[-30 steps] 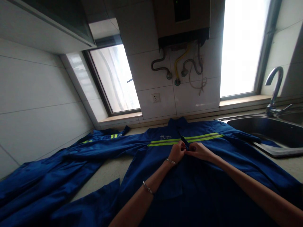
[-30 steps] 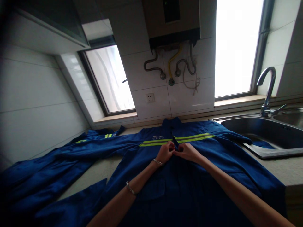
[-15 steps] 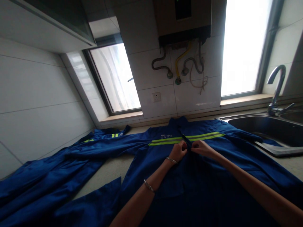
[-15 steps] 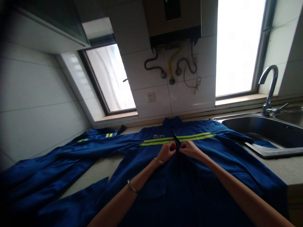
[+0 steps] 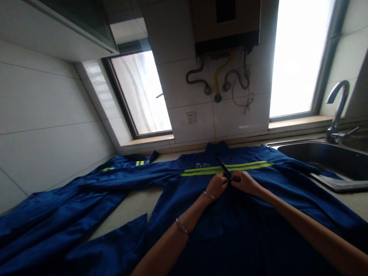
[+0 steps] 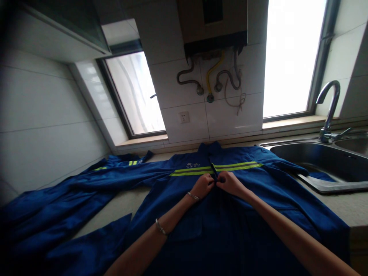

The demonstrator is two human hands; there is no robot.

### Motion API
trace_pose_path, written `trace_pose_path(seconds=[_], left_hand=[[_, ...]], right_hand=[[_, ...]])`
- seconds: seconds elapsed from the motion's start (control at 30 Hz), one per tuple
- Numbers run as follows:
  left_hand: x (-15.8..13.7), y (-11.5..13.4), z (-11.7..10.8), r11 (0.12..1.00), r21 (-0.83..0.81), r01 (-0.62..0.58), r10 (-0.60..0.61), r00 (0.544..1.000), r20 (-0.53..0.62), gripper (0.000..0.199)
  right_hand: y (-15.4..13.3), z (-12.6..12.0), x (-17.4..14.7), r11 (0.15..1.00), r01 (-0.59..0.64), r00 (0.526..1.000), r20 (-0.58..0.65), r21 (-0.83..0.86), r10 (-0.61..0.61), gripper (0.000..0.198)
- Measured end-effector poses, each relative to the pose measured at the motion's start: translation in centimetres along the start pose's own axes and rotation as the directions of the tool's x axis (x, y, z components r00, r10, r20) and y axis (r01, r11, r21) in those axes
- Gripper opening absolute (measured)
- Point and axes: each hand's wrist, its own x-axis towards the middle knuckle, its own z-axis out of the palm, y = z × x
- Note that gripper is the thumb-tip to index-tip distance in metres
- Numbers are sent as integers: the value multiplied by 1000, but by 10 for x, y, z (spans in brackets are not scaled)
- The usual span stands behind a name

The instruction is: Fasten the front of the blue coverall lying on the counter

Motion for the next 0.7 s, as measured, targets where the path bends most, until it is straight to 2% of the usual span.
trace_pose_path(seconds=[0.1,0.2,0.47,0.7], left_hand=[[-2,3,1,997,71,25,-24,1000,-13,20],[-4,5,3,998,58,31,-29,999,-34,20],[-4,10,1,994,-60,86,-93,987,-132,18],[-2,11,-1,939,-305,159,-190,979,-75,21]], right_hand=[[-3,1,-3,993,121,993,5,-15,-121,8],[-3,-1,-3,986,168,986,19,1,-168,10],[12,-1,5,978,2,1000,30,210,-9,20],[18,9,1,965,-20,998,55,260,6,27]])
